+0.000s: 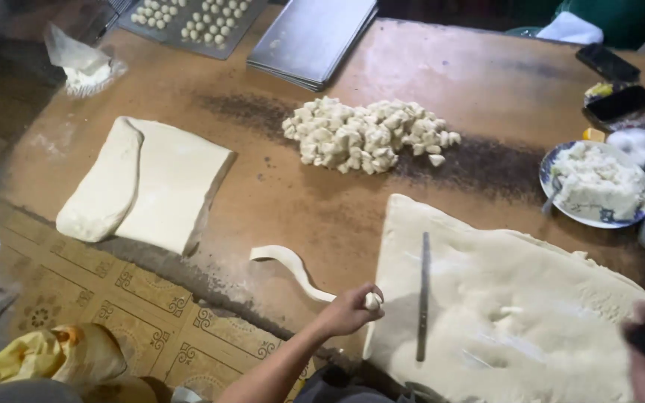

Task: Cutting strips of dough into small pieces and rolling them into balls on a floured table.

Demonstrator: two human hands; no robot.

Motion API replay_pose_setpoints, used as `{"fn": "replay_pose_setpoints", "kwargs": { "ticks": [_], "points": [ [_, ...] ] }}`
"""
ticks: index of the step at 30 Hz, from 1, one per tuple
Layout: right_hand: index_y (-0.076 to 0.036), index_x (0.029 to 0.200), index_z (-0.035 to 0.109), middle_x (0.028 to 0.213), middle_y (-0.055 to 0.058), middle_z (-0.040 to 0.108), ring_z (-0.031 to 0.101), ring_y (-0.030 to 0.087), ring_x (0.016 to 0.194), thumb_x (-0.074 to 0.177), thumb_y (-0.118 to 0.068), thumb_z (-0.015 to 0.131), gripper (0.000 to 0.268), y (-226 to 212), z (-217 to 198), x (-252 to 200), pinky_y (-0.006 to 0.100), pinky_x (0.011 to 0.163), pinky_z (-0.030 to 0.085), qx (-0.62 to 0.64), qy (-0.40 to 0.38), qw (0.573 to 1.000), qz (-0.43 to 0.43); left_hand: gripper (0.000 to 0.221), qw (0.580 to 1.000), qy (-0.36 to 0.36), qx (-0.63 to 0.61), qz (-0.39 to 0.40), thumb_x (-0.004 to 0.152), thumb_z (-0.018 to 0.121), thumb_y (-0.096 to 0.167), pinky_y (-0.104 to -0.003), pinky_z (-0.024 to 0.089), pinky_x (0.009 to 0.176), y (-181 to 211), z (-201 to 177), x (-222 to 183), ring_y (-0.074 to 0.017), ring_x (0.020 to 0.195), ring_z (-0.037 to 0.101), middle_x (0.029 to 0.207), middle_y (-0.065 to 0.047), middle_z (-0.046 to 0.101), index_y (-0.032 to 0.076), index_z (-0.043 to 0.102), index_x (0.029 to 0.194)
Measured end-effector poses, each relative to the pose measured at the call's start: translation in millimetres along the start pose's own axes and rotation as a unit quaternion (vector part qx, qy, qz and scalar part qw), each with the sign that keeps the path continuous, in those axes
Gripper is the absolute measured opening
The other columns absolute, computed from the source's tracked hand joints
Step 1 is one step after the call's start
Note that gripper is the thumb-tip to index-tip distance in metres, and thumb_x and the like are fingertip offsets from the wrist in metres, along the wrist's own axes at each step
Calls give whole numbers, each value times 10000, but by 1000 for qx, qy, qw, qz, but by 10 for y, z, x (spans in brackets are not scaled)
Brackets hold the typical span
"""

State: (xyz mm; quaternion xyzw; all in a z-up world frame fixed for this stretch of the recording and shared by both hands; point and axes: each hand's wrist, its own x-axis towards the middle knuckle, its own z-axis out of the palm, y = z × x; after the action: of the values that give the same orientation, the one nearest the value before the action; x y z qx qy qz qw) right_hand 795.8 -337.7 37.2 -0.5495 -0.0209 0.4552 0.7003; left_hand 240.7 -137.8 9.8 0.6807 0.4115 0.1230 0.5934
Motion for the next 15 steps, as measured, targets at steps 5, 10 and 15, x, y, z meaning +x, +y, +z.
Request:
{"fn": "replay_pose_setpoints", "kwargs": {
  "ticks": [5, 10, 15],
  "points": [
    [-132, 1557, 632, 1274, 196, 754, 721, 438, 1108, 888, -603, 713, 823, 1037, 1786, -933, 550, 818, 581, 192, -118, 964, -142, 272, 995, -49, -71, 57, 841, 774, 48, -255, 495, 731, -301, -266, -406, -81, 809, 589, 880, 34, 685, 175, 631, 1035],
    [-49, 1499, 504, 1380, 315, 600, 643, 514, 1142, 968, -480, 583, 688, 1596, 2643, -1160, 675, 842, 524, 310, -263, 913, 39, 254, 987, -35, -157, -7, 902, 732, -4, -223, 479, 703, -490, -601, -704, -98, 826, 573, 913, 16, 653, 174, 608, 1034],
    [-16, 1510, 467, 1394, 288, 589, 657, 470, 1142, 960, -493, 616, 743, 1677, 3148, -1503, 636, 869, 565, 305, -291, 904, 76, 198, 992, -34, -107, -53, 913, 768, 101, -238, 456, 733, -363, -888, -843, -94, 810, 566, 896, 24, 653, 174, 652, 1056]
  ]
}}
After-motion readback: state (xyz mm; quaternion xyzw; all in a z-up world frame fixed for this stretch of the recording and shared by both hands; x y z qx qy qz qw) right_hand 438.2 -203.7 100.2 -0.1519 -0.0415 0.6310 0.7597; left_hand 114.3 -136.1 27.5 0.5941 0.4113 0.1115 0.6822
